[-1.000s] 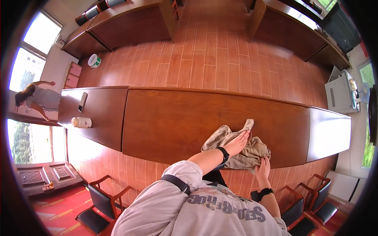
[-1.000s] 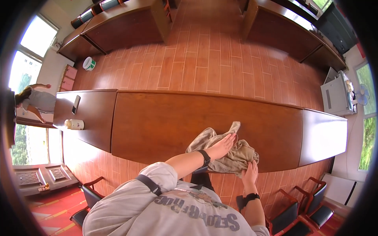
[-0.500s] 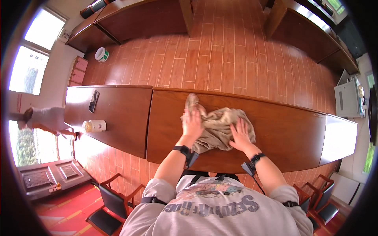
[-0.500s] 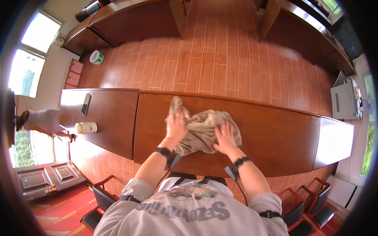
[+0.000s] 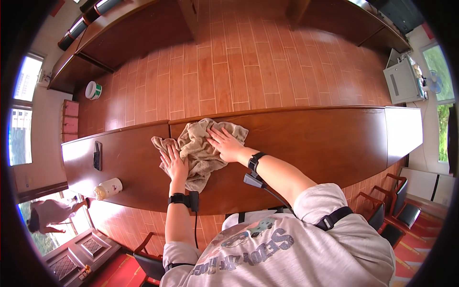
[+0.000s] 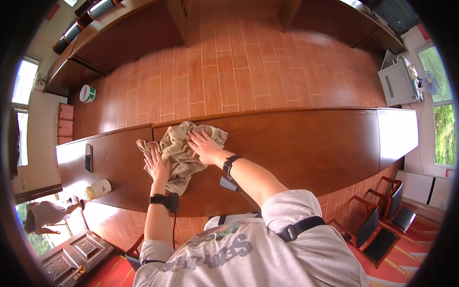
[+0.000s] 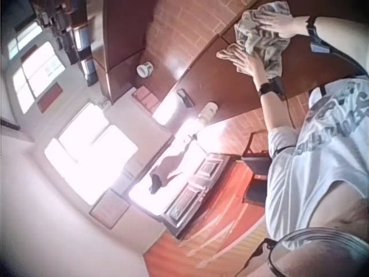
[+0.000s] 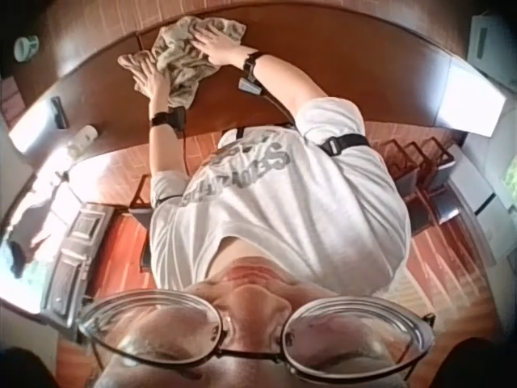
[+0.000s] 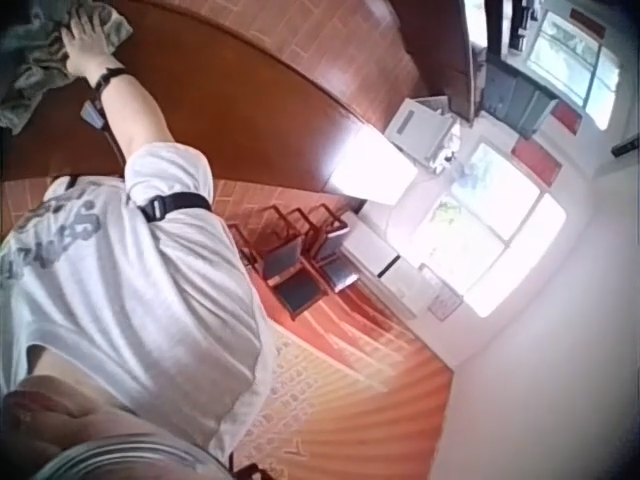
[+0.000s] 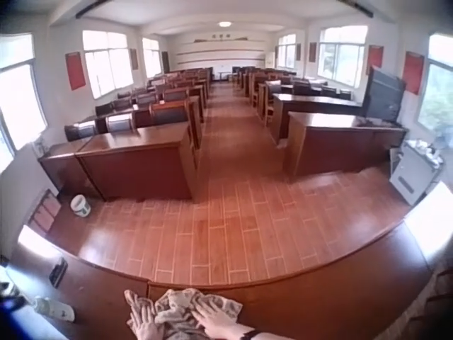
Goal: Wiping a long wooden table with a cloth.
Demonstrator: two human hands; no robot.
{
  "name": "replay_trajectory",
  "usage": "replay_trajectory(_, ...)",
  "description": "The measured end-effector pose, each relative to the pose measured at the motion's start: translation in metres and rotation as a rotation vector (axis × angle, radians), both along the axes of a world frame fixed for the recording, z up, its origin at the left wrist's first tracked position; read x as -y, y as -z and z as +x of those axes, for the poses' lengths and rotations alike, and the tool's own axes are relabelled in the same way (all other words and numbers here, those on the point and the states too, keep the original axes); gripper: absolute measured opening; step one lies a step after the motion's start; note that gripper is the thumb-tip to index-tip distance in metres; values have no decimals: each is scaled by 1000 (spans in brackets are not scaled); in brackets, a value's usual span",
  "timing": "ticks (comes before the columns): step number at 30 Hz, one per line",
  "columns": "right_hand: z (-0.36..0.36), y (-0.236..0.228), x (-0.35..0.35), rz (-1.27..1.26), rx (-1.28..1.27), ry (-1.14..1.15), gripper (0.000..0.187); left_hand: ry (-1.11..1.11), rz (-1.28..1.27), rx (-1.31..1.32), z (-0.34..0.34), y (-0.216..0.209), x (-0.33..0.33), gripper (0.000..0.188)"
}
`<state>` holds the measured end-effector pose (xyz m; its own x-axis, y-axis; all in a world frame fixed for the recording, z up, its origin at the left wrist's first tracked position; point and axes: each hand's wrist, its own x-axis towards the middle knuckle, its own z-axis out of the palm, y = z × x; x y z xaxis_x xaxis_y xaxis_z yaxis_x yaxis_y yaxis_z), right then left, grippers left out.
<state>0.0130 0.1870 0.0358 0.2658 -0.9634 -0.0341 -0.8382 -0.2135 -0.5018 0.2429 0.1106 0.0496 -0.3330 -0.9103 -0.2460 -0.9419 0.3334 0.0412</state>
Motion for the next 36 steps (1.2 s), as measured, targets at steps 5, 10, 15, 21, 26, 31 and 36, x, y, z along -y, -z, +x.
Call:
replay_trajectory(5, -51, 3, -52, -54, -22, 50, 60, 341, -20, -49, -71, -7, -14, 77)
replay_trajectory(10, -159, -7, -159, 13, -56, 246, 54, 587, 17, -100, -204, 4, -87, 78)
replay_trajectory(15, -268, -16, -331, 129, -102, 614, 59, 1048, 39, -200, -376, 13, -190, 77)
replay_trajectory(21, -302, -9, -530, 270, -137, 1102, 63, 1589, -2, -174, -530, 21, -360, 73)
replay_trajectory(26, -296, 0, -574, 303, -141, 1208, 64, 1695, 10, -281, -533, 16, -420, 75)
replay_trajectory(31, -288, -14, -541, 269, -199, 1096, 66, 1483, 215, -295, -476, 12, -377, 77)
replay_trajectory(36, -245, -20, -425, 207, -2, 509, 77, 1145, 210, -58, -353, 2, -291, 86)
